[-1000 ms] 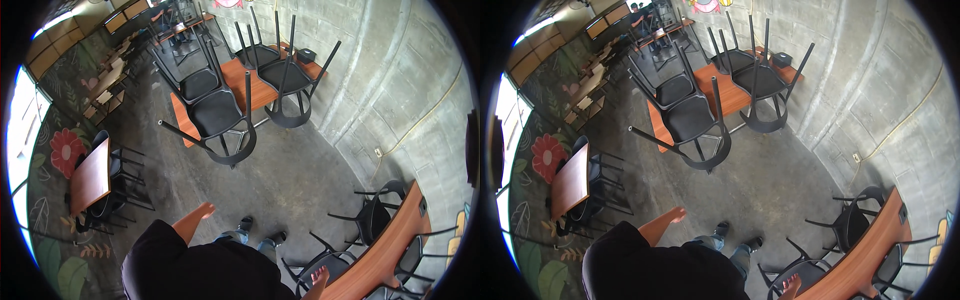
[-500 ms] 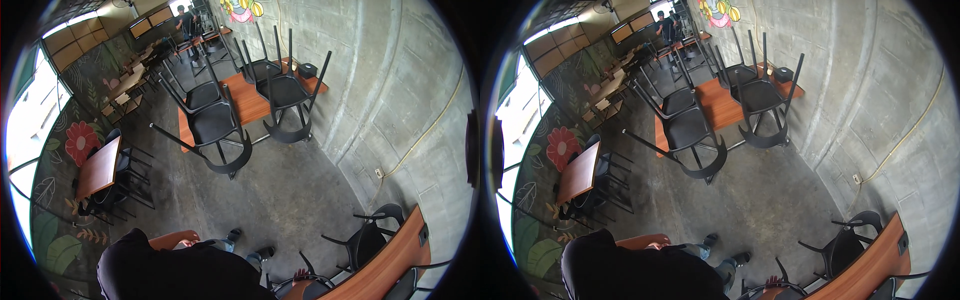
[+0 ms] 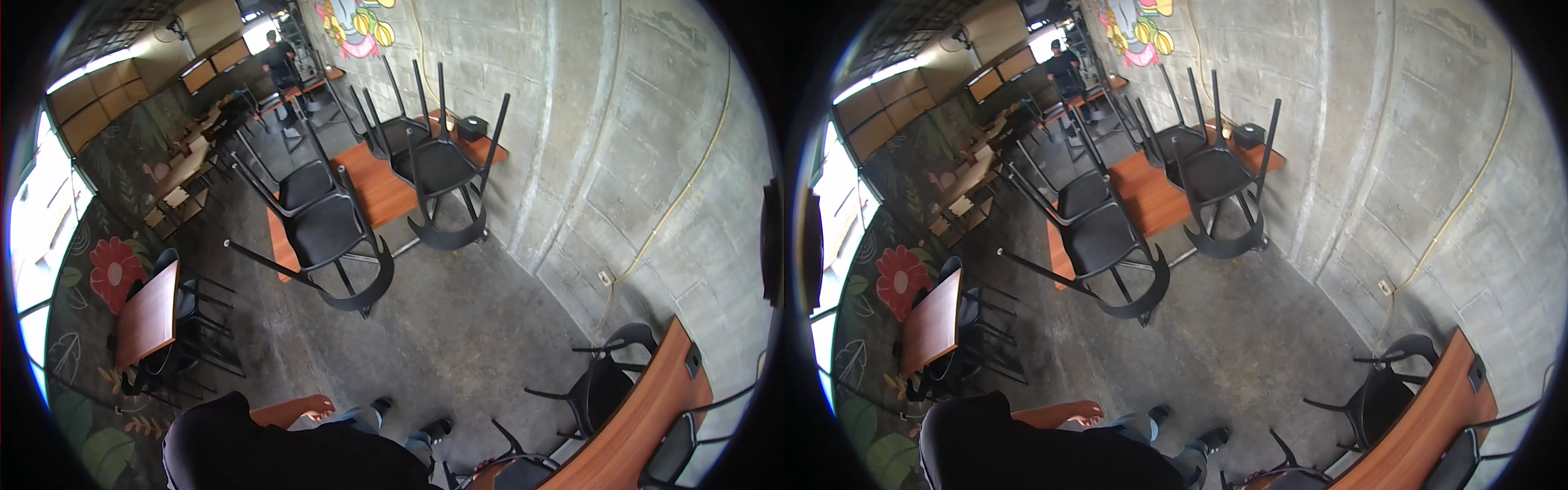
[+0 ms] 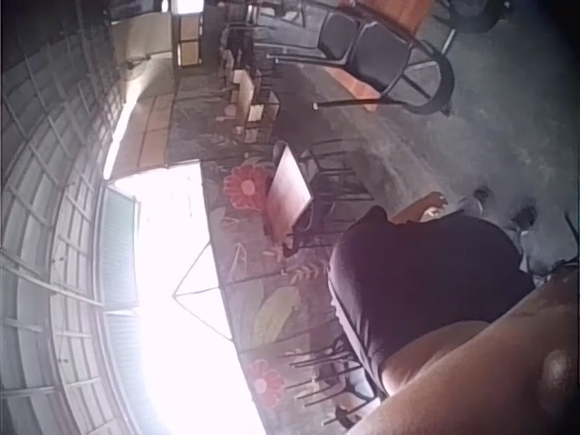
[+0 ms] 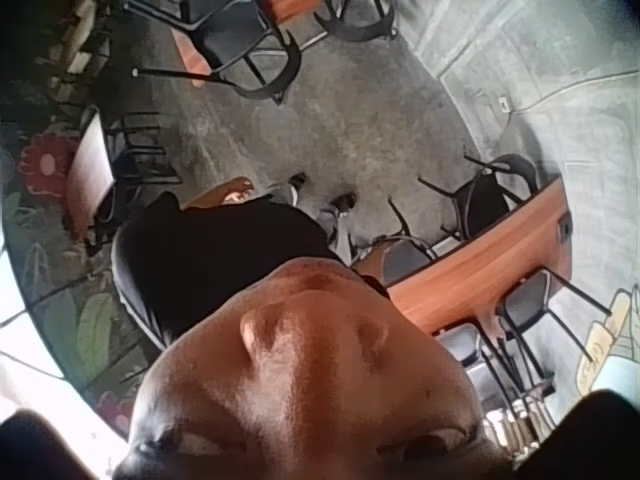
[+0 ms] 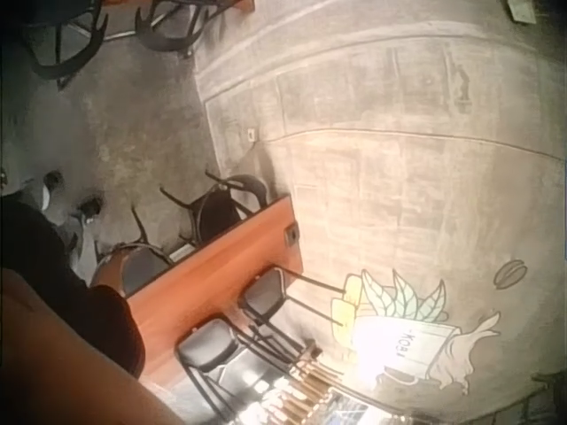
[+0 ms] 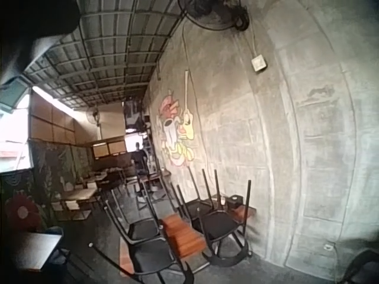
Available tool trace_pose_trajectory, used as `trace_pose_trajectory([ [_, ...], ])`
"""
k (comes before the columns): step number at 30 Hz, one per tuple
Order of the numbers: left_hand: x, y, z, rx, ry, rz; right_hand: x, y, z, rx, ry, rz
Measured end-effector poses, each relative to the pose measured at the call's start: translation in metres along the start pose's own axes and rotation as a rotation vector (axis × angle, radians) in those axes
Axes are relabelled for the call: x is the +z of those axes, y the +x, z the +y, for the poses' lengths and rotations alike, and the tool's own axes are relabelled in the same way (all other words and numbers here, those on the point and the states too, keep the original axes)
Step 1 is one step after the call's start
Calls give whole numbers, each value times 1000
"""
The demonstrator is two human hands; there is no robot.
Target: Arranging stools and chairs by placing them on top of tables in a restaurant dining area.
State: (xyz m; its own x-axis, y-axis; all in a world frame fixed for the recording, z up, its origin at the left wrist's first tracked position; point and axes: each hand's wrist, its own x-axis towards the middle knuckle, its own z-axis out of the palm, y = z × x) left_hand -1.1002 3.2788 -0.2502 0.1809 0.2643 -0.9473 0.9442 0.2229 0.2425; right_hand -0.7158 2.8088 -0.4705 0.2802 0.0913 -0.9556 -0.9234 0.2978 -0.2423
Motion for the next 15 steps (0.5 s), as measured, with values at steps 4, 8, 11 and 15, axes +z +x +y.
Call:
trace_pose_trajectory([
  [4,-12,22,-12,-6,68,-58,-33,31,5,139,45,-571],
  [8,-61,54,-9,-29,128,-170,-3,28,35,-16,-30,-9],
  [11,-116,80,-5,6,57,-184,48,-9,65,-49,-135,61],
  [15,-196,106,6,46,-59,-100,127,-67,97,-120,-246,293],
])
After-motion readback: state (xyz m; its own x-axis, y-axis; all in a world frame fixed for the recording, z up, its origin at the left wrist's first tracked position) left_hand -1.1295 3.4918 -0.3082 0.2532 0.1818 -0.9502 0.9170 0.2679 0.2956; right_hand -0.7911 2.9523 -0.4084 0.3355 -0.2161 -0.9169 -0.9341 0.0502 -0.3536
